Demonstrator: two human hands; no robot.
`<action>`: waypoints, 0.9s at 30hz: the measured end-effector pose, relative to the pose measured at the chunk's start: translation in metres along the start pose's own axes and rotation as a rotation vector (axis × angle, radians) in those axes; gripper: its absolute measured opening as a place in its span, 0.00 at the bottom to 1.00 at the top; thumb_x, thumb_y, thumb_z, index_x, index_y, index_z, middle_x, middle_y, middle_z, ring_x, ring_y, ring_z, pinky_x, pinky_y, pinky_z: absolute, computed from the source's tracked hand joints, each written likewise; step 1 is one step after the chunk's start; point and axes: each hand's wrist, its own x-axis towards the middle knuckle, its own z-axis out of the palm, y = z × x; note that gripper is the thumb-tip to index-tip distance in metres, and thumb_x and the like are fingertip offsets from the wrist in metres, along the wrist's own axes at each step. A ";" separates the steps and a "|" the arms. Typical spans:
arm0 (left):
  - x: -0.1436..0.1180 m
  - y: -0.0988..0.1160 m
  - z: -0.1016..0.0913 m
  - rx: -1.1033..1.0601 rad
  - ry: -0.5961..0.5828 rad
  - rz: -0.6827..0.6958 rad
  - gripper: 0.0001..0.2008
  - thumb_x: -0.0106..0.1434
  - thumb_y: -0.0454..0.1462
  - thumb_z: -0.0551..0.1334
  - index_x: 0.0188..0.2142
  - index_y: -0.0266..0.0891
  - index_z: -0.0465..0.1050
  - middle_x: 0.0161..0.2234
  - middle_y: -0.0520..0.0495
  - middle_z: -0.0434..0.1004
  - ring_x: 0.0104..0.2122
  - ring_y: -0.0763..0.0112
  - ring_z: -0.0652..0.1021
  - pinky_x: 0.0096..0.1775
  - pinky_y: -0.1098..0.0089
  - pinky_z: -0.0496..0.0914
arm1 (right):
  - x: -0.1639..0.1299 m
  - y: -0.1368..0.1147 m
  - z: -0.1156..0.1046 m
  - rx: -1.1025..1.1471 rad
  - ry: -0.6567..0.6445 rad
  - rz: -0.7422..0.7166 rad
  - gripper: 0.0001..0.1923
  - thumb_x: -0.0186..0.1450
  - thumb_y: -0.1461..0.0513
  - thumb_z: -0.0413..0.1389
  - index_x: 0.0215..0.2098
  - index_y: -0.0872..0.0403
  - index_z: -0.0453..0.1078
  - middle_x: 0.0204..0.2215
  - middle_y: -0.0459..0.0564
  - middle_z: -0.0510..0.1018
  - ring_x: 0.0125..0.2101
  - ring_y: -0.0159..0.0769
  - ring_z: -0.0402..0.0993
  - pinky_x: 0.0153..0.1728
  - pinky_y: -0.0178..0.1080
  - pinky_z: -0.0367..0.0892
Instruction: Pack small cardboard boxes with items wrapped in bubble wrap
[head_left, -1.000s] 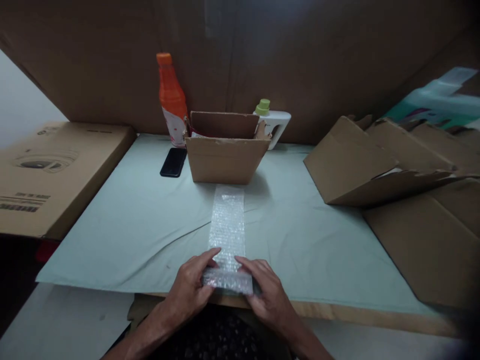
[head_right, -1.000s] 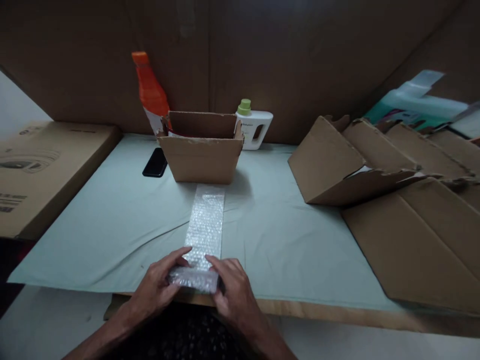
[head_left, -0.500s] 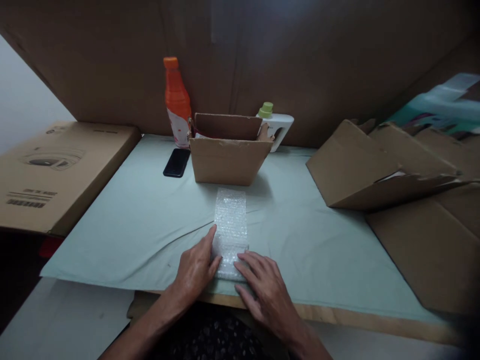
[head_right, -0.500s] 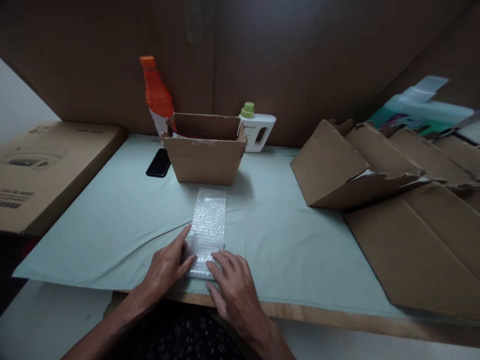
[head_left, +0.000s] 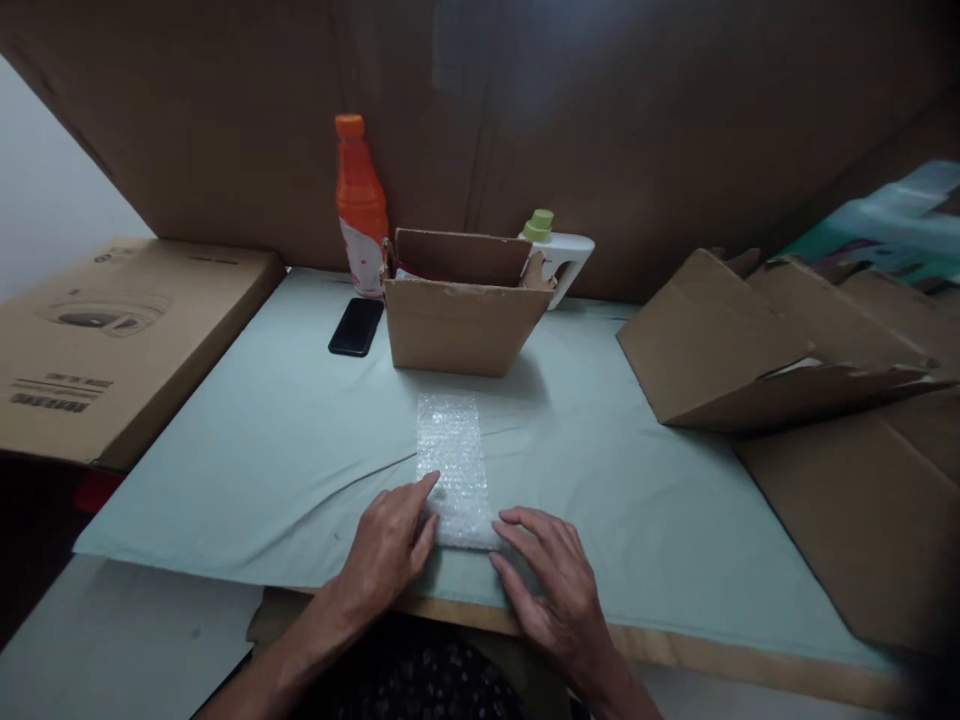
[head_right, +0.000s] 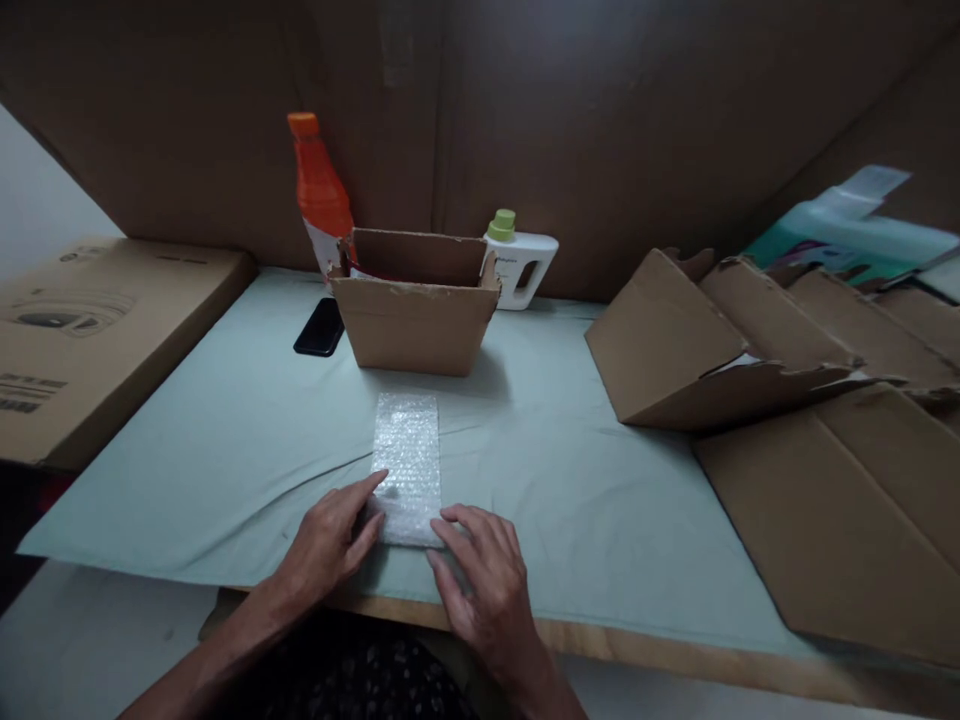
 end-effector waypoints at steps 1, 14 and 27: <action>0.002 -0.001 0.001 0.020 0.001 -0.013 0.22 0.67 0.32 0.55 0.60 0.39 0.63 0.37 0.44 0.77 0.35 0.63 0.77 0.39 0.62 0.74 | -0.001 0.000 0.001 -0.027 -0.049 -0.027 0.17 0.67 0.67 0.57 0.53 0.50 0.70 0.48 0.55 0.80 0.49 0.45 0.75 0.47 0.49 0.71; -0.017 0.000 -0.012 -0.088 0.033 0.030 0.19 0.69 0.32 0.56 0.59 0.40 0.64 0.40 0.45 0.77 0.40 0.63 0.74 0.43 0.61 0.71 | 0.017 0.003 0.009 0.067 -0.212 0.040 0.14 0.71 0.63 0.53 0.55 0.52 0.68 0.44 0.53 0.81 0.44 0.43 0.76 0.44 0.48 0.72; -0.012 0.002 -0.018 -0.105 0.006 0.122 0.30 0.65 0.32 0.58 0.66 0.44 0.55 0.55 0.40 0.71 0.54 0.56 0.71 0.54 0.52 0.68 | 0.014 0.006 0.011 0.055 -0.202 0.042 0.16 0.70 0.66 0.53 0.55 0.51 0.69 0.42 0.52 0.82 0.43 0.42 0.77 0.44 0.47 0.73</action>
